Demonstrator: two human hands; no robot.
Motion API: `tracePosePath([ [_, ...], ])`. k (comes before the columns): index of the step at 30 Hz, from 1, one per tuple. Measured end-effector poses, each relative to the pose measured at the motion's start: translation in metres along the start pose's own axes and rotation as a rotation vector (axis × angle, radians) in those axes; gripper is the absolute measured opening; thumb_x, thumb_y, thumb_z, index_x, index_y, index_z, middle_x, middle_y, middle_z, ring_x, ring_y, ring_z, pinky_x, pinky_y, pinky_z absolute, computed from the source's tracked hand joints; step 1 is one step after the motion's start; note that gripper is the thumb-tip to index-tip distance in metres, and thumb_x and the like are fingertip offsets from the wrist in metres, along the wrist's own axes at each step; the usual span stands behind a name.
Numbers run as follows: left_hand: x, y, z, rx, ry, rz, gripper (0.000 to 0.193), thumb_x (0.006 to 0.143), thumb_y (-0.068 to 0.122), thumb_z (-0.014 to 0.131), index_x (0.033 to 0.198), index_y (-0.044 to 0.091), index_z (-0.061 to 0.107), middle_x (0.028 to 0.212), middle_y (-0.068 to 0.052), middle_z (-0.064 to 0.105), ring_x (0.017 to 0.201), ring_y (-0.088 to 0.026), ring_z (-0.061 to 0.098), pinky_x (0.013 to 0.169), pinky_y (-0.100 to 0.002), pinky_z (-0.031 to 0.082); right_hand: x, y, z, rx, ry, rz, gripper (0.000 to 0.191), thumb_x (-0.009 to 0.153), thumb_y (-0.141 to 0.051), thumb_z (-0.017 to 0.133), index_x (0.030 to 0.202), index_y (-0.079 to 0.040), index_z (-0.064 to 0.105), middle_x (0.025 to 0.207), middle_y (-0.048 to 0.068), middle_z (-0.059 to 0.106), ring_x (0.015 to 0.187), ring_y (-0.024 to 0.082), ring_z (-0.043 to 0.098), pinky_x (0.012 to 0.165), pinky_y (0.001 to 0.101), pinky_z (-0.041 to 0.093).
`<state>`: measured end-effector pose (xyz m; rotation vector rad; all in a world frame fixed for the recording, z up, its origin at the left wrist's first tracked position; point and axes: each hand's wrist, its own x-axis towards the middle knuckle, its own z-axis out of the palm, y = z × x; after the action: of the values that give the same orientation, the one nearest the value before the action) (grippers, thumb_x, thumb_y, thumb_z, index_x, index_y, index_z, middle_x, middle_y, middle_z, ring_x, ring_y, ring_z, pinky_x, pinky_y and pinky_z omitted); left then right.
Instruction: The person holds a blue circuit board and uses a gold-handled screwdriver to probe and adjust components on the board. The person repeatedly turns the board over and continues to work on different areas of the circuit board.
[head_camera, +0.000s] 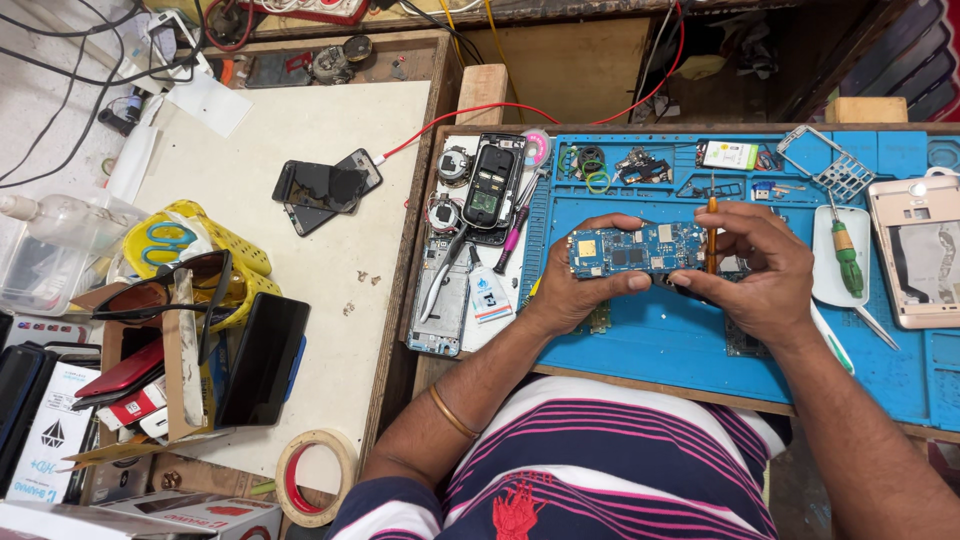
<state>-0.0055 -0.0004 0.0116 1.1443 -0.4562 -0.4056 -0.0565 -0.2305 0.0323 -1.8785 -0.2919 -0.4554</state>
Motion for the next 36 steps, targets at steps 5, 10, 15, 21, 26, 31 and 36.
tracePosePath([
  [5,0.0,-0.001,0.0,-0.027,-0.021,-0.009,0.061,0.085,0.015,0.088,0.137,0.007,0.06,0.129,-0.009,0.068,0.119,-0.016,0.068,0.106,-0.032,0.059,0.001,-0.001,-0.001,0.07,-0.058,0.041,0.064,0.076,-0.015,0.088,0.135,-0.007,0.064,0.134,0.01,0.059,0.114,0.014,0.066,0.09,0.0269,0.063],
  [10,0.0,-0.002,-0.001,-0.04,-0.025,-0.013,0.061,0.085,0.016,0.088,0.138,0.006,0.059,0.129,-0.01,0.068,0.119,-0.017,0.068,0.106,-0.032,0.06,0.002,-0.001,-0.001,0.079,-0.088,0.075,0.065,0.077,-0.016,0.087,0.137,-0.008,0.064,0.131,0.008,0.06,0.103,0.011,0.066,0.087,0.0263,0.063],
  [15,0.001,-0.003,-0.001,-0.052,-0.021,-0.013,0.061,0.084,0.015,0.088,0.137,0.006,0.059,0.129,-0.01,0.068,0.119,-0.017,0.068,0.106,-0.032,0.06,0.002,-0.003,-0.002,0.021,-0.099,0.084,0.069,0.074,-0.015,0.087,0.138,-0.007,0.063,0.131,0.009,0.06,0.103,0.013,0.065,0.085,0.0269,0.062],
  [21,0.001,-0.002,-0.001,-0.042,-0.016,-0.006,0.061,0.085,0.015,0.089,0.138,0.005,0.06,0.127,-0.009,0.068,0.117,-0.016,0.068,0.104,-0.031,0.059,0.002,-0.002,-0.001,0.032,-0.068,0.031,0.061,0.078,-0.015,0.087,0.134,-0.007,0.065,0.131,0.009,0.06,0.112,0.015,0.066,0.09,0.0277,0.063],
  [26,0.001,-0.002,-0.001,-0.013,-0.007,-0.008,0.061,0.085,0.014,0.089,0.138,0.005,0.06,0.125,-0.009,0.069,0.116,-0.015,0.068,0.103,-0.031,0.06,0.0,-0.002,0.0,0.006,-0.032,0.016,0.059,0.077,-0.016,0.089,0.131,-0.006,0.066,0.131,0.01,0.06,0.114,0.016,0.067,0.092,0.0278,0.063],
  [31,0.001,0.002,0.001,-0.022,-0.016,-0.02,0.068,0.083,0.013,0.089,0.142,0.005,0.057,0.127,-0.008,0.069,0.117,-0.015,0.067,0.105,-0.031,0.058,0.0,-0.002,0.0,0.001,-0.001,0.004,0.059,0.077,-0.014,0.089,0.132,-0.006,0.066,0.133,0.01,0.059,0.114,0.015,0.066,0.091,0.027,0.063],
  [36,-0.001,0.009,0.004,-0.015,-0.036,-0.009,0.072,0.085,0.01,0.089,0.148,0.004,0.054,0.131,-0.009,0.068,0.12,-0.014,0.066,0.109,-0.031,0.056,-0.002,-0.001,-0.002,0.084,-0.005,0.002,0.06,0.082,-0.014,0.089,0.136,-0.004,0.065,0.137,0.01,0.059,0.112,0.013,0.065,0.094,0.0264,0.062],
])
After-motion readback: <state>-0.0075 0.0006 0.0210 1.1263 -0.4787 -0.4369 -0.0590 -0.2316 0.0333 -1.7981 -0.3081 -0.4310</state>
